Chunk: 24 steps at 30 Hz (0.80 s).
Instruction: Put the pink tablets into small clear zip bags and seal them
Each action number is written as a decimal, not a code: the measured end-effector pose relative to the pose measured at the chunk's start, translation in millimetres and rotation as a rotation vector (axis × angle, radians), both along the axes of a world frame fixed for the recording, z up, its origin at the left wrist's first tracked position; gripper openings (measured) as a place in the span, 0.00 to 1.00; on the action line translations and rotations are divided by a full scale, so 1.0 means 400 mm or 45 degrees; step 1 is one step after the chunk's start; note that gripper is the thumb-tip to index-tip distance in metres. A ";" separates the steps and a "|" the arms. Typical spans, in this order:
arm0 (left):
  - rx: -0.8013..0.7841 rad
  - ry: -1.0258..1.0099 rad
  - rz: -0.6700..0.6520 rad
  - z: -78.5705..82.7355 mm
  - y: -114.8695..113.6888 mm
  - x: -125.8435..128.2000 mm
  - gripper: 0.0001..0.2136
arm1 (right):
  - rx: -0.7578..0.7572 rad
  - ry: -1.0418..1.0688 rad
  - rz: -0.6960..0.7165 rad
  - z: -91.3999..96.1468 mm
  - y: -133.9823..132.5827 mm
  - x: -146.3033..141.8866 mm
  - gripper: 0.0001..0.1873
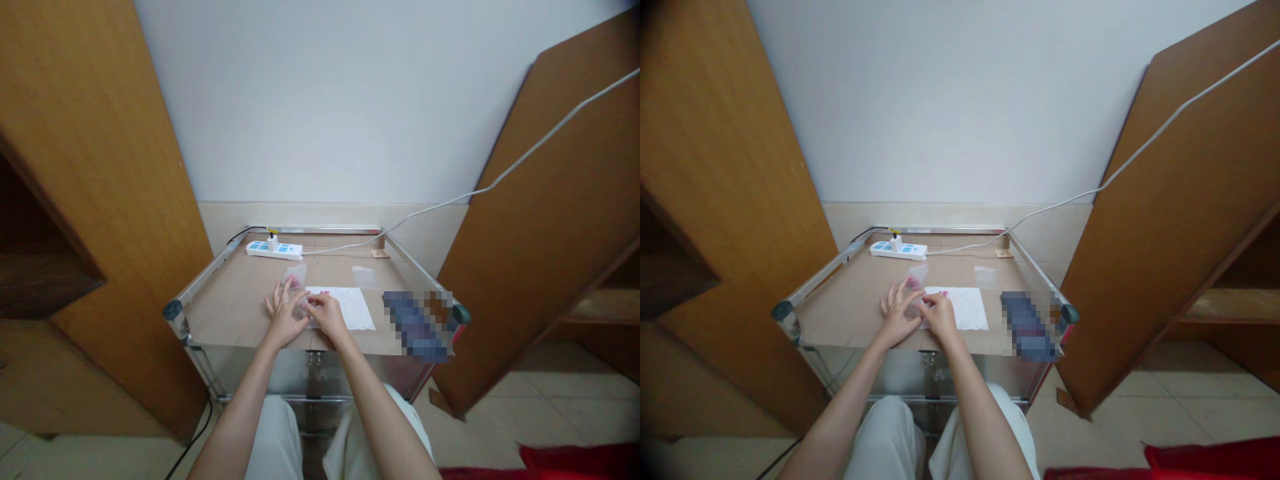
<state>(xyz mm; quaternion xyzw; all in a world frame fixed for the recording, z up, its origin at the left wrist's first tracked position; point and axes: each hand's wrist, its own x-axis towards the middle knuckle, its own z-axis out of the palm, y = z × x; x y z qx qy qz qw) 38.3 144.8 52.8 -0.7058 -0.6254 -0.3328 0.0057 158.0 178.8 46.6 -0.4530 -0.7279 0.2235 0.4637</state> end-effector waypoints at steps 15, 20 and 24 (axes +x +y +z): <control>-0.015 -0.139 -0.089 0.000 0.007 -0.004 0.18 | 0.008 0.130 0.073 0.009 -0.003 0.010 0.10; 0.005 -0.191 -0.113 0.002 0.007 -0.003 0.17 | -0.027 0.253 0.122 0.019 -0.003 0.021 0.13; -0.015 -0.236 -0.153 0.001 0.010 -0.007 0.17 | -0.068 0.308 0.112 0.022 0.009 0.035 0.16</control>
